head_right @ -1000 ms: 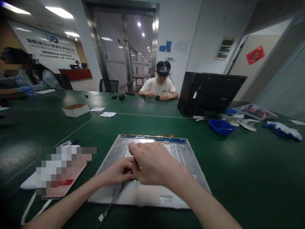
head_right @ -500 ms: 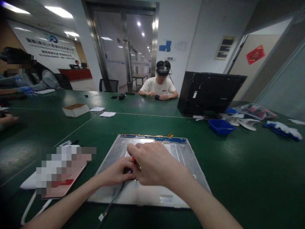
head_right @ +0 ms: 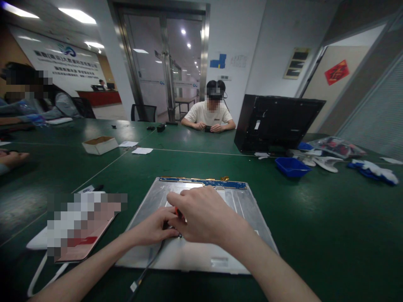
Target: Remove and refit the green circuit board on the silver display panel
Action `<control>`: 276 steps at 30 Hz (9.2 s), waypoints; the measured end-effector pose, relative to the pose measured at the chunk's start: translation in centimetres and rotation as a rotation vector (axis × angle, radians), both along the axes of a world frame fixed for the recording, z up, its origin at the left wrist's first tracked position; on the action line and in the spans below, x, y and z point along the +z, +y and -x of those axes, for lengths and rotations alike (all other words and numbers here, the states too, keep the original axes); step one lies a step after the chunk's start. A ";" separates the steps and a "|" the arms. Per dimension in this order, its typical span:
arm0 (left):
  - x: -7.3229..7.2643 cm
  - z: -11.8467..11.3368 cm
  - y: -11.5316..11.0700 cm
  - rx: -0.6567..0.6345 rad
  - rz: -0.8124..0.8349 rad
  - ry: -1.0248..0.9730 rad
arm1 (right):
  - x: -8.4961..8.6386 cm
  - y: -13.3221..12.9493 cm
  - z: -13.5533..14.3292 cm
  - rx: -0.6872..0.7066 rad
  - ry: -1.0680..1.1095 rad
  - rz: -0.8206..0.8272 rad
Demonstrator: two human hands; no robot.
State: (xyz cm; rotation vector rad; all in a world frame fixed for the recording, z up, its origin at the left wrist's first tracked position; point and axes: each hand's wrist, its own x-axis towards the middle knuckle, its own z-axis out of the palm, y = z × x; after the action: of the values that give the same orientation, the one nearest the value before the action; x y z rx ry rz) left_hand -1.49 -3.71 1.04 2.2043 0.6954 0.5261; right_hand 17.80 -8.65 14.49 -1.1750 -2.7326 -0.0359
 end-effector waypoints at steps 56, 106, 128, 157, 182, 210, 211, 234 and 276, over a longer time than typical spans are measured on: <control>0.5 0.8 1.1 0.283 -0.065 -0.050 | -10.6 -1.1 -12.7 -0.603 0.720 0.375; 1.8 -4.5 3.9 0.223 -0.251 0.075 | -13.0 2.3 -11.4 -0.480 1.249 0.433; -1.1 -8.7 7.3 -0.043 -0.049 0.065 | -16.7 7.1 -10.0 -0.470 1.154 0.469; 0.3 -8.6 5.4 -0.123 -0.072 0.181 | -16.4 4.8 -9.1 -0.384 1.135 0.530; -0.3 -8.2 5.7 -0.156 0.029 0.065 | -15.6 4.2 -9.1 -0.425 1.159 0.526; -0.7 -8.1 5.9 -0.144 0.151 0.024 | -0.4 4.6 -6.8 -0.113 0.289 0.033; -0.8 -8.1 5.9 -0.142 0.155 0.028 | -0.4 4.5 -6.7 -0.118 0.259 0.048; -1.2 -8.1 6.2 -0.144 0.143 0.026 | -0.7 4.3 -6.4 -0.170 0.083 0.024; -0.6 -8.2 5.7 -0.109 0.140 0.021 | -0.3 3.1 -5.3 -0.206 -0.073 -0.032</control>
State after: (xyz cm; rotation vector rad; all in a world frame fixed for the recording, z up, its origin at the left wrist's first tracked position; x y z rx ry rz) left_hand 6.71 2.01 0.42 2.1051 0.6012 0.3874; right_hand 23.11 -5.56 14.23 -1.4681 -2.6489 -0.1501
